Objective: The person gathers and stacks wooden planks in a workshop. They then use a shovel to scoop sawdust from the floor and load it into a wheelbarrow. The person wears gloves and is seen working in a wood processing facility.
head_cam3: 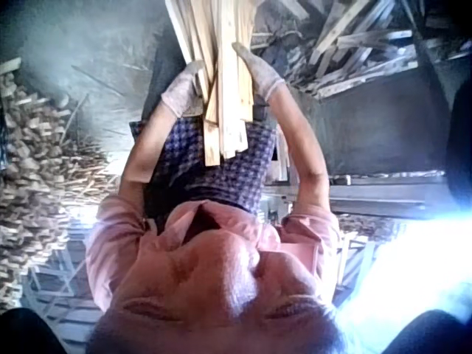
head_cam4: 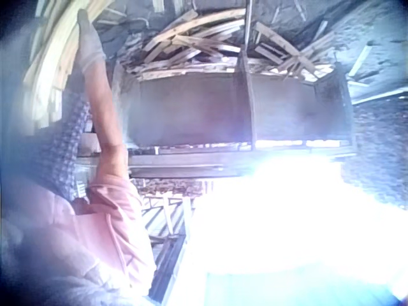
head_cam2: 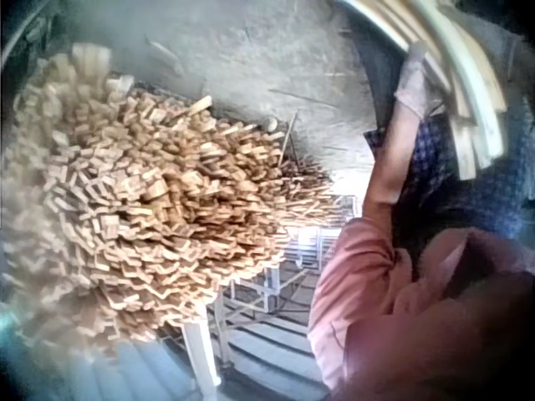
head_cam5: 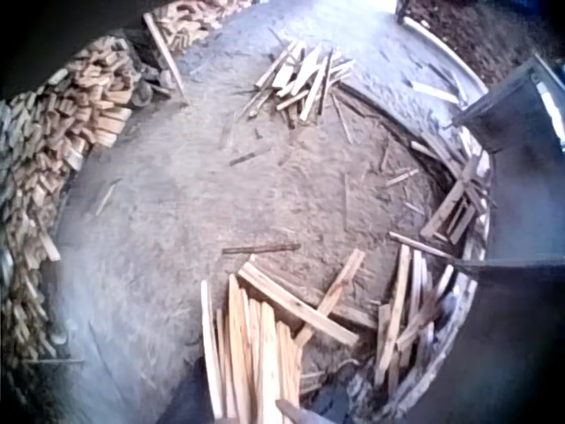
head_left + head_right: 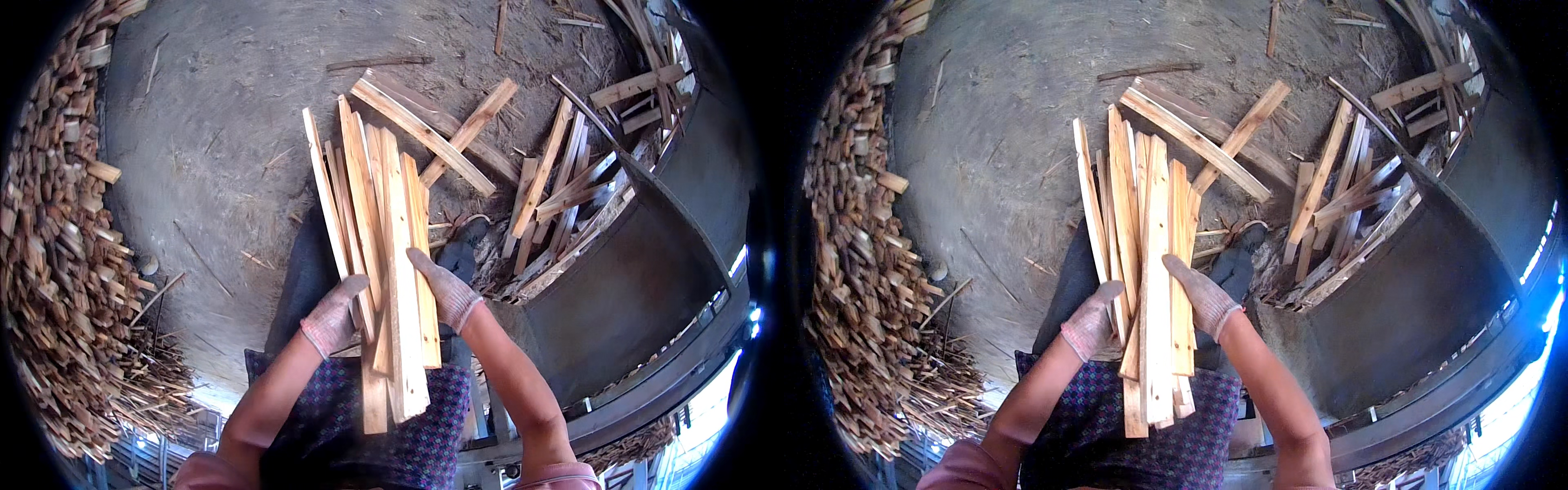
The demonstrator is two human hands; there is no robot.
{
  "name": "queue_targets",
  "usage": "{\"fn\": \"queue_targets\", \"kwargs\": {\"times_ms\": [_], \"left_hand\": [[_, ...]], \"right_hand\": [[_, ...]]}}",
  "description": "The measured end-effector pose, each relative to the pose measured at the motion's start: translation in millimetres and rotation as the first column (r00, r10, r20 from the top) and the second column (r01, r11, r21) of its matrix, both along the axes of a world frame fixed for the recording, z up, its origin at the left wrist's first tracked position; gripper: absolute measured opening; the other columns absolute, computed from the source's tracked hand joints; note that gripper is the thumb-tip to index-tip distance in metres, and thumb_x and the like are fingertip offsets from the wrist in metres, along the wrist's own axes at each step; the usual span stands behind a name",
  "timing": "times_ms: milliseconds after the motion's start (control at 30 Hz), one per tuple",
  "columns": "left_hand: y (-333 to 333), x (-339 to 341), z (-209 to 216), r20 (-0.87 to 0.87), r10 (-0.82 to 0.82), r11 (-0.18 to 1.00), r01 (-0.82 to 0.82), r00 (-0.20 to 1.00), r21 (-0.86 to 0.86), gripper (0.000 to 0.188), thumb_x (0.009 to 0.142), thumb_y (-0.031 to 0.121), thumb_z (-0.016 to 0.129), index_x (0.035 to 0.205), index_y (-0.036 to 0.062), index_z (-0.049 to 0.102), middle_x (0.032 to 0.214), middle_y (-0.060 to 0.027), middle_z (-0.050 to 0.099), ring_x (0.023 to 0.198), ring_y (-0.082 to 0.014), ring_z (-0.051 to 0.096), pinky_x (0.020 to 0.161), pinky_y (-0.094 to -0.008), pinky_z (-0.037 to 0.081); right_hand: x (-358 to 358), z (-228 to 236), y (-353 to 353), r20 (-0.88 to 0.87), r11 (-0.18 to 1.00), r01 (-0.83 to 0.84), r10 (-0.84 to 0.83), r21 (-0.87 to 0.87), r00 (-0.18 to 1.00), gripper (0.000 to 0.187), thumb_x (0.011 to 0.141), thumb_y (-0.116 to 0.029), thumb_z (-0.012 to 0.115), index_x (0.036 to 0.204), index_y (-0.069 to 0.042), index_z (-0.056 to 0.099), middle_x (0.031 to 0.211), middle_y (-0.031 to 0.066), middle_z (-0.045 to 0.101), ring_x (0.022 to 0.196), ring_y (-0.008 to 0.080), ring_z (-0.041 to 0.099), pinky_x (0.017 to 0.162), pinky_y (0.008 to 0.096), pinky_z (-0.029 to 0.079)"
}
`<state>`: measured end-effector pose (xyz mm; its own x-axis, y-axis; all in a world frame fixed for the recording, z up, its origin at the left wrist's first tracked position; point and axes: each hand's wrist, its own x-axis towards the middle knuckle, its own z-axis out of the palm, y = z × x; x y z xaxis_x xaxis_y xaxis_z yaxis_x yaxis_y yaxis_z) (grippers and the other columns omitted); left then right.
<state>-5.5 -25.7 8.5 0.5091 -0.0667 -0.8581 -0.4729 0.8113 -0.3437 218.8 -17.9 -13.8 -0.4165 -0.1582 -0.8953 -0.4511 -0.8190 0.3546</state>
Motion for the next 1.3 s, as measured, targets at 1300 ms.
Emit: {"fn": "queue_targets", "kwargs": {"times_ms": [1300], "left_hand": [[-70,213,315,0.111,0.077,0.832,-0.125,0.991,0.541,0.037,0.089,0.04,0.076,0.117,0.0167,0.072,0.094,-0.0036,0.072,0.086,-0.0169,0.067,0.076,-0.0345,0.053]], "right_hand": [[204,400,-22,0.284,0.856,-0.265,0.146,0.444,0.948,0.061,0.102,-0.056,0.051,0.124,-0.001,0.064,0.106,0.0143,0.073,0.093,0.0287,0.072,0.085,0.0419,0.061]]}}
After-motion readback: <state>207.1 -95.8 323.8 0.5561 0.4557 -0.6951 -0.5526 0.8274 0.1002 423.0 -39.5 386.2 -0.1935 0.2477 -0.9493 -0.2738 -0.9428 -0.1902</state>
